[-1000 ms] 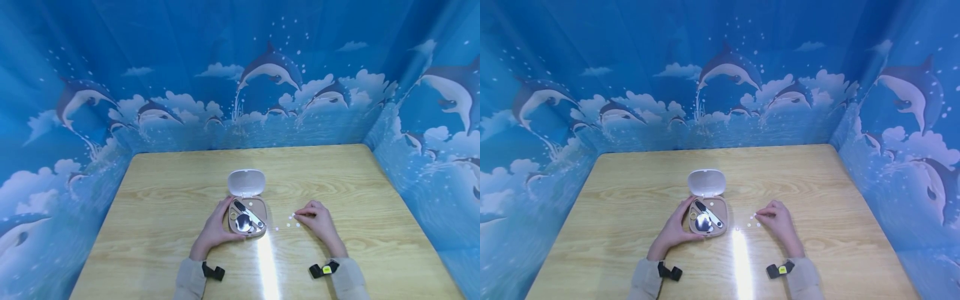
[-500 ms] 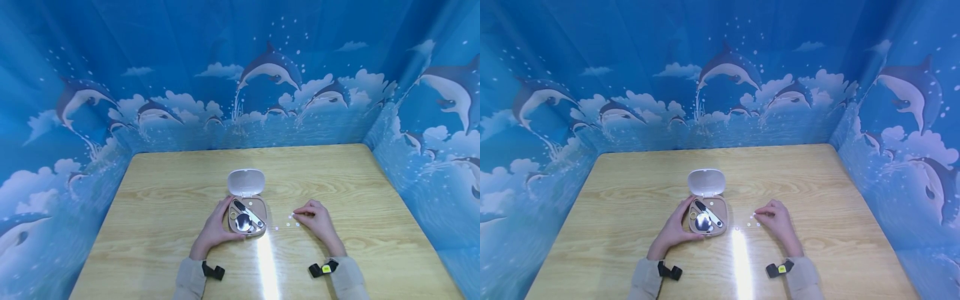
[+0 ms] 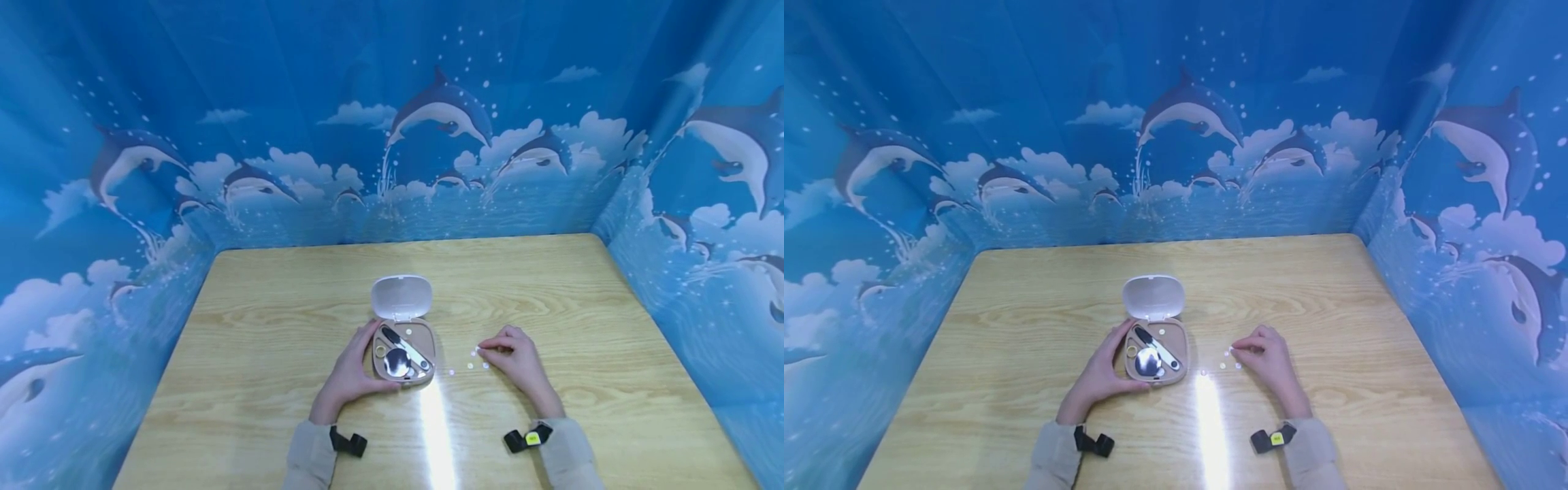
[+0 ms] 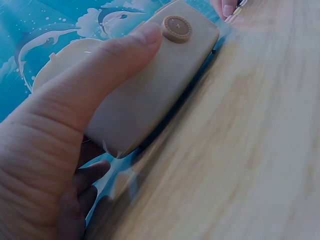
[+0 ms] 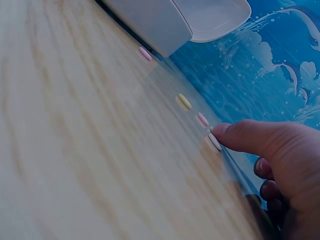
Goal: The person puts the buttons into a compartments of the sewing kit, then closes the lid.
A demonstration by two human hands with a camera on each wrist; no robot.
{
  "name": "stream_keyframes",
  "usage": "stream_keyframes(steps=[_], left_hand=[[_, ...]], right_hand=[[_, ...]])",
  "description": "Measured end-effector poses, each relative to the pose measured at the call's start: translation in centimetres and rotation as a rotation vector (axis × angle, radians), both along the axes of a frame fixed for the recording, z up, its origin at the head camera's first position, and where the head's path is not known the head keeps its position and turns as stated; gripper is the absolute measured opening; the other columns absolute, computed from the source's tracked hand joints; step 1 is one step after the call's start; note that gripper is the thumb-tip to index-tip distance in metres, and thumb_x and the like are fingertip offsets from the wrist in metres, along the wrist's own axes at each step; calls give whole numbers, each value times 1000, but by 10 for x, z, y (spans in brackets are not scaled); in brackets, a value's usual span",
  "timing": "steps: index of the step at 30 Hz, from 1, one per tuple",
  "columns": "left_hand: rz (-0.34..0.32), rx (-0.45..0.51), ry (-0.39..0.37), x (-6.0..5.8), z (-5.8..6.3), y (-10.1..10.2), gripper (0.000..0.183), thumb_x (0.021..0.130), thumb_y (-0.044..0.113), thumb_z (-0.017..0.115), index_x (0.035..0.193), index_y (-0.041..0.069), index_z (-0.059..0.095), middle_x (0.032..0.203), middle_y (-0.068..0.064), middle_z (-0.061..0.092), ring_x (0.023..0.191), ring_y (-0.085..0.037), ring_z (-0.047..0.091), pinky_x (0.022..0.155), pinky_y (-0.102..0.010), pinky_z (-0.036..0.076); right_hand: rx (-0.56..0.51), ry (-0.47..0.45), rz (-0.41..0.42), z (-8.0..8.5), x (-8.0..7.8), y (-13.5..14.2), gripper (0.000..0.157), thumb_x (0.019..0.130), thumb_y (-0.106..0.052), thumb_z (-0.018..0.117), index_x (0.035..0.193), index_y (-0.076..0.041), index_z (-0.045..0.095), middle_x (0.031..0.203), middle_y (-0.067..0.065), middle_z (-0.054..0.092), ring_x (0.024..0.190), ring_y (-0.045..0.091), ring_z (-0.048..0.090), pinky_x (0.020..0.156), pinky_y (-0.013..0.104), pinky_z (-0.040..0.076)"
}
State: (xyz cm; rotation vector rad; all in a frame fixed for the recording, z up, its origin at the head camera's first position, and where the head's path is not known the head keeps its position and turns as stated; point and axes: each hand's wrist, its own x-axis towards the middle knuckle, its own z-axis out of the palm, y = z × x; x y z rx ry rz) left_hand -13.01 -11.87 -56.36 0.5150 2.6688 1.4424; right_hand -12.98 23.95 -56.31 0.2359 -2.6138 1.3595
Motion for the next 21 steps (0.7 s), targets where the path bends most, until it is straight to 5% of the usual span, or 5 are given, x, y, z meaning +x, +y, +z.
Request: stream_keyframes(steps=[21], left_hand=[[-13, 14, 42, 0, 1, 0, 130, 50, 50, 96, 157, 32, 25, 162, -2, 29, 148, -26, 23, 121, -49, 15]], right_hand=[[14, 70, 9, -3, 0, 0, 17, 73, -4, 87, 81, -16, 79, 72, -9, 56, 70, 12, 48, 62, 20, 39]])
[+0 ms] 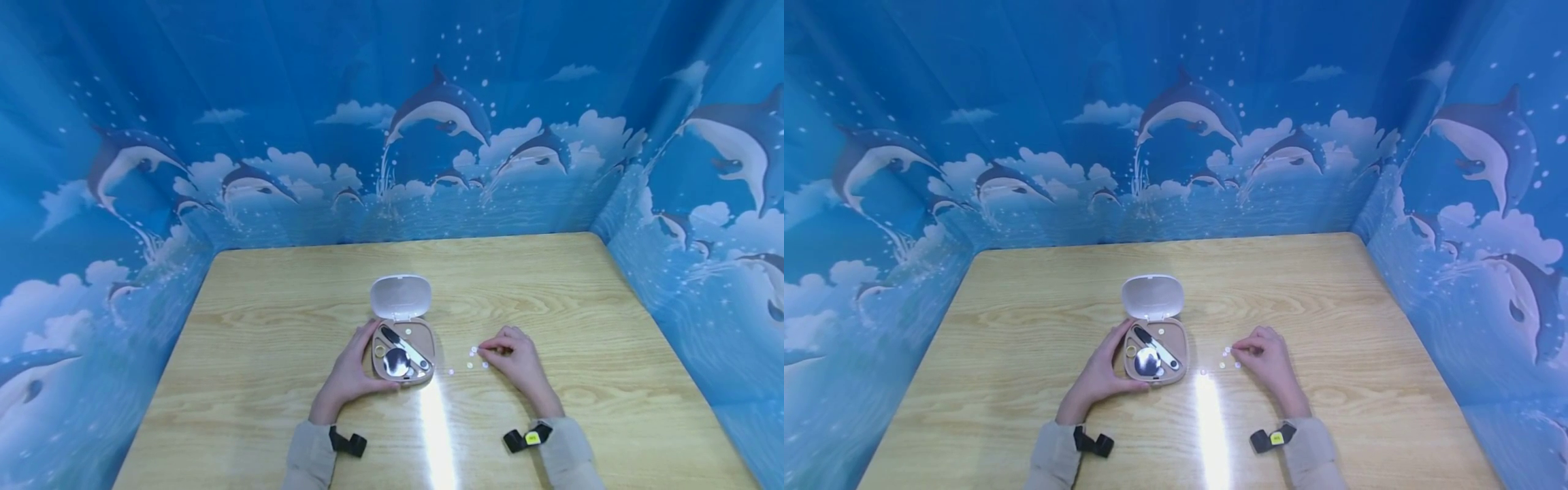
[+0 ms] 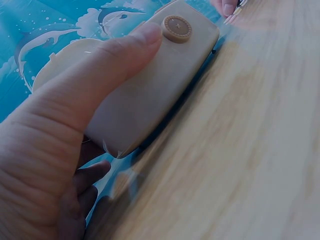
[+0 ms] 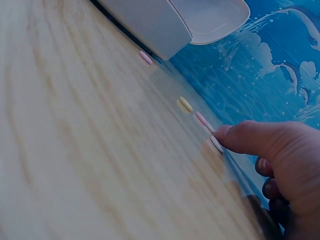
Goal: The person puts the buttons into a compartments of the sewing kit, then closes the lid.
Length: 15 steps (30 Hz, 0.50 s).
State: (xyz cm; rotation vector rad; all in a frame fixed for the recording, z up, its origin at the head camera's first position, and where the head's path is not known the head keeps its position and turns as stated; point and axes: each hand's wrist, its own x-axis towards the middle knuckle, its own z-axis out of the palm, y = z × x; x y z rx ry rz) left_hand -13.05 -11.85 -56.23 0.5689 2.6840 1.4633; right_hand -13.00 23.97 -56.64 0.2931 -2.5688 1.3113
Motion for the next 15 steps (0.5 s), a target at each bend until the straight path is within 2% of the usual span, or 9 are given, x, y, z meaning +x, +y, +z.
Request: stream_keyframes(steps=[6, 15], left_hand=[[6, -7, -26, -1, 0, 0, 130, 50, 50, 96, 157, 37, 23, 162, 1, 27, 149, -25, 21, 121, -48, 15], [3, -6, -23, -1, -2, -1, 130, 50, 52, 95, 157, 36, 23, 162, 5, 26, 149, -24, 22, 121, -47, 15]], right_hand=[[4, 34, 20, 0, 0, 0, 17, 73, -4, 86, 84, -15, 80, 71, -10, 56, 70, 11, 49, 62, 20, 40], [1, 62, 30, 0, 0, 1, 16, 74, -5, 86, 86, -14, 80, 71, -12, 56, 69, 10, 49, 62, 22, 40]])
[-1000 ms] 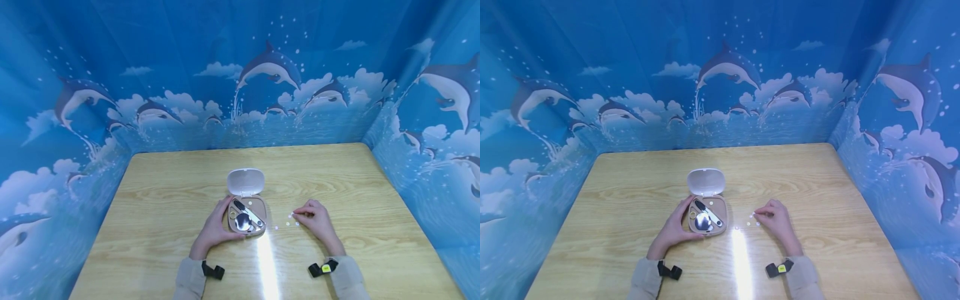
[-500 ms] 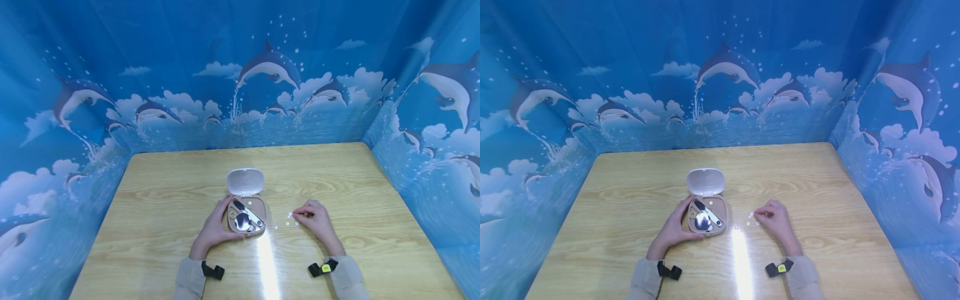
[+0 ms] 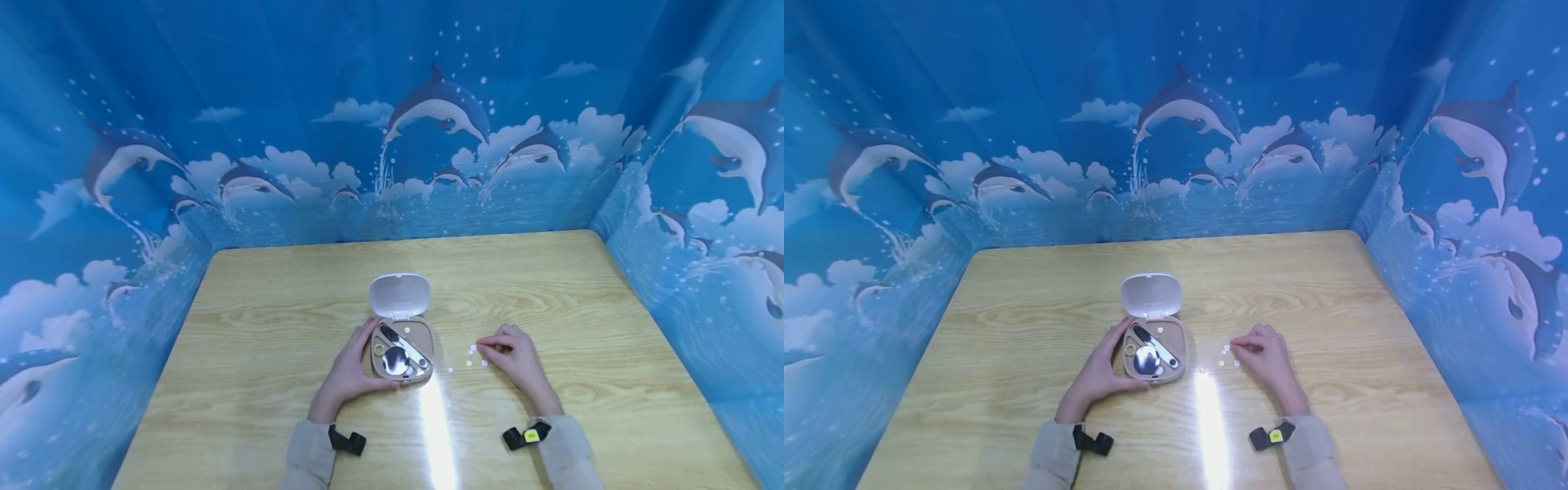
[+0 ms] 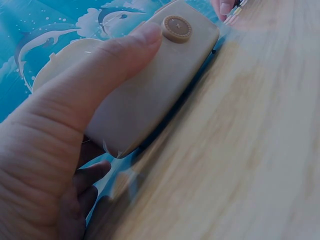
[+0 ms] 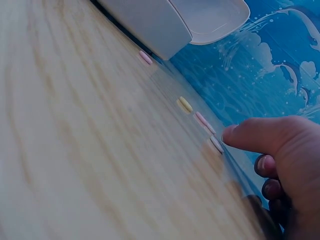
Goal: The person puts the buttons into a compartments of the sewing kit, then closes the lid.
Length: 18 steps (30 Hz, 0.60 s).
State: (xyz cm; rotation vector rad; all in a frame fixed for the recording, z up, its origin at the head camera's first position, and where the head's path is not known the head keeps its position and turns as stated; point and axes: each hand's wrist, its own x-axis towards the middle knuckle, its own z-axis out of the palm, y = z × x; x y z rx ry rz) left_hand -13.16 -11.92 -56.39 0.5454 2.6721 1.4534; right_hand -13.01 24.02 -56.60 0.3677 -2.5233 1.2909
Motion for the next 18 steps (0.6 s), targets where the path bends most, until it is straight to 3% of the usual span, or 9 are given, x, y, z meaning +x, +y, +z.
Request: stream_keyframes(steps=[8, 18], left_hand=[[-1, 0, 0, 0, -1, 2, 130, 50, 53, 95, 157, 37, 23, 162, 2, 27, 149, -25, 21, 121, -49, 15], [8, 13, -4, 1, 1, 2, 129, 50, 52, 95, 156, 37, 25, 162, 3, 27, 149, -28, 21, 120, -53, 16]], right_hand=[[41, -61, 20, 1, 1, 0, 20, 74, -19, 88, 93, -19, 80, 71, -12, 53, 70, 9, 45, 69, 27, 36], [70, -56, 22, 0, 0, -1, 16, 74, -18, 87, 89, -21, 80, 70, -14, 52, 71, 9, 44, 71, 30, 30]])
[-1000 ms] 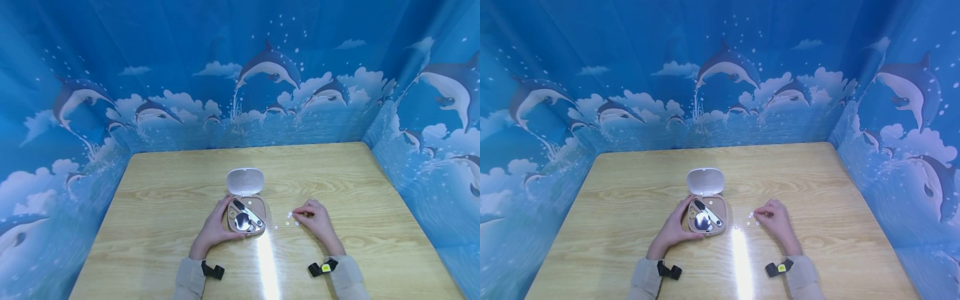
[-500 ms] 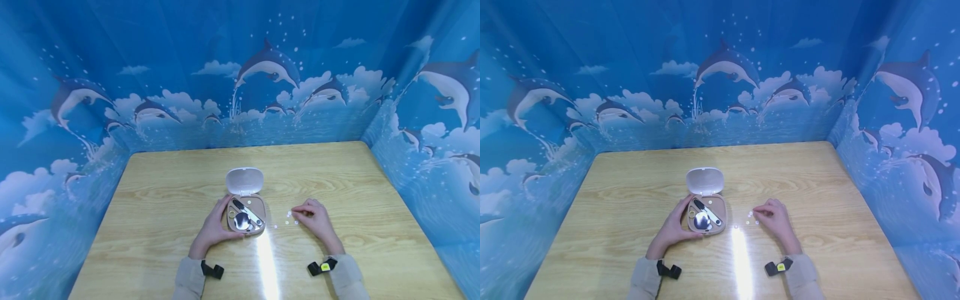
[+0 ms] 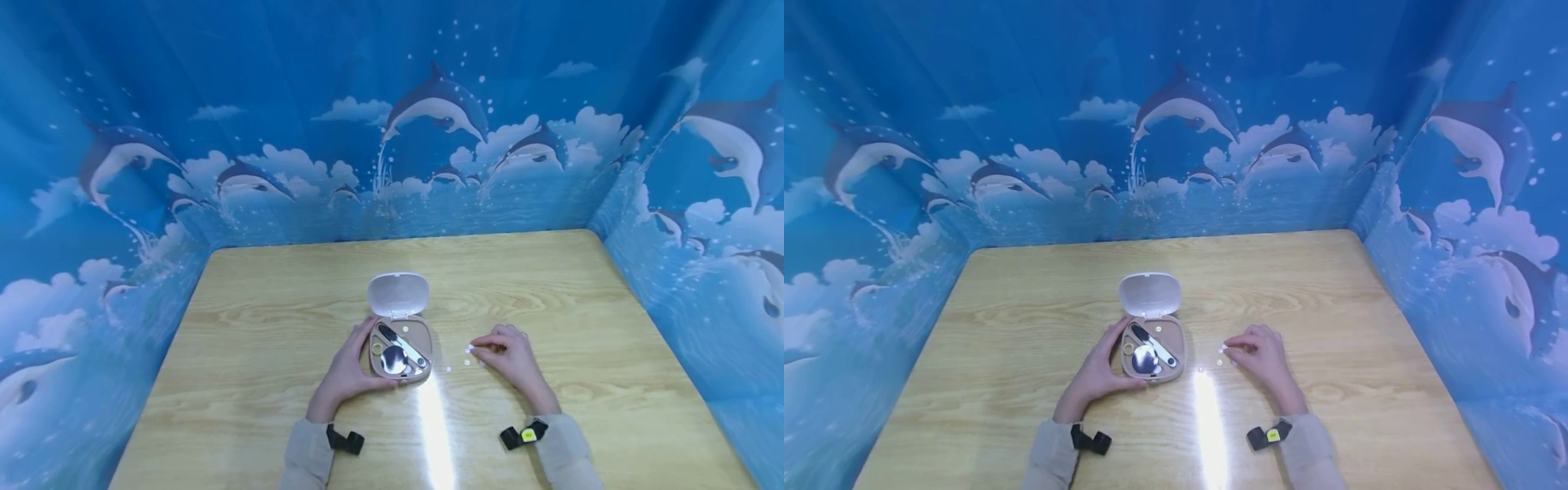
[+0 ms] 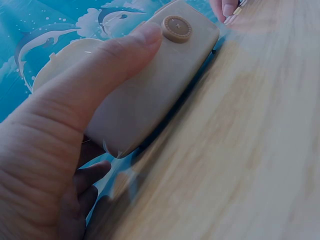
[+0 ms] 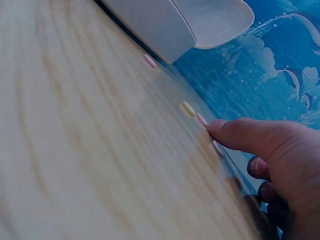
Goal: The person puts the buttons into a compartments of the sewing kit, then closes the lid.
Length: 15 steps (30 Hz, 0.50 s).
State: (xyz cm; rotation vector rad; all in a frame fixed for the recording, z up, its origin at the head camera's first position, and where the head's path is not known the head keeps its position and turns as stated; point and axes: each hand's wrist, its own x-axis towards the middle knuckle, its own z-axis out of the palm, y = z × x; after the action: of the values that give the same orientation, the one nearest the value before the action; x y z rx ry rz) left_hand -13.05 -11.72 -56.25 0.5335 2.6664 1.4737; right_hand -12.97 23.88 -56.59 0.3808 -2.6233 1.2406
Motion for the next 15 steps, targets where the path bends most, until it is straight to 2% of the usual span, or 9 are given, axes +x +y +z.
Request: stream_keyframes(steps=[6, 15], left_hand=[[-10, -3, -3, 0, 0, -2, 129, 50, 52, 95, 157, 37, 24, 162, 6, 26, 149, -25, 21, 121, -50, 15], [-3, -5, 8, 0, -1, -3, 129, 50, 52, 95, 157, 37, 24, 162, 4, 27, 148, -30, 22, 118, -56, 17]], right_hand=[[-4, 21, -8, 0, -2, -3, 17, 71, -14, 89, 83, -21, 80, 66, -15, 50, 69, 8, 43, 69, 30, 28], [-5, 57, 12, -4, -3, -6, 16, 72, -12, 88, 80, -21, 78, 60, -16, 46, 64, 8, 40, 67, 29, 29]])
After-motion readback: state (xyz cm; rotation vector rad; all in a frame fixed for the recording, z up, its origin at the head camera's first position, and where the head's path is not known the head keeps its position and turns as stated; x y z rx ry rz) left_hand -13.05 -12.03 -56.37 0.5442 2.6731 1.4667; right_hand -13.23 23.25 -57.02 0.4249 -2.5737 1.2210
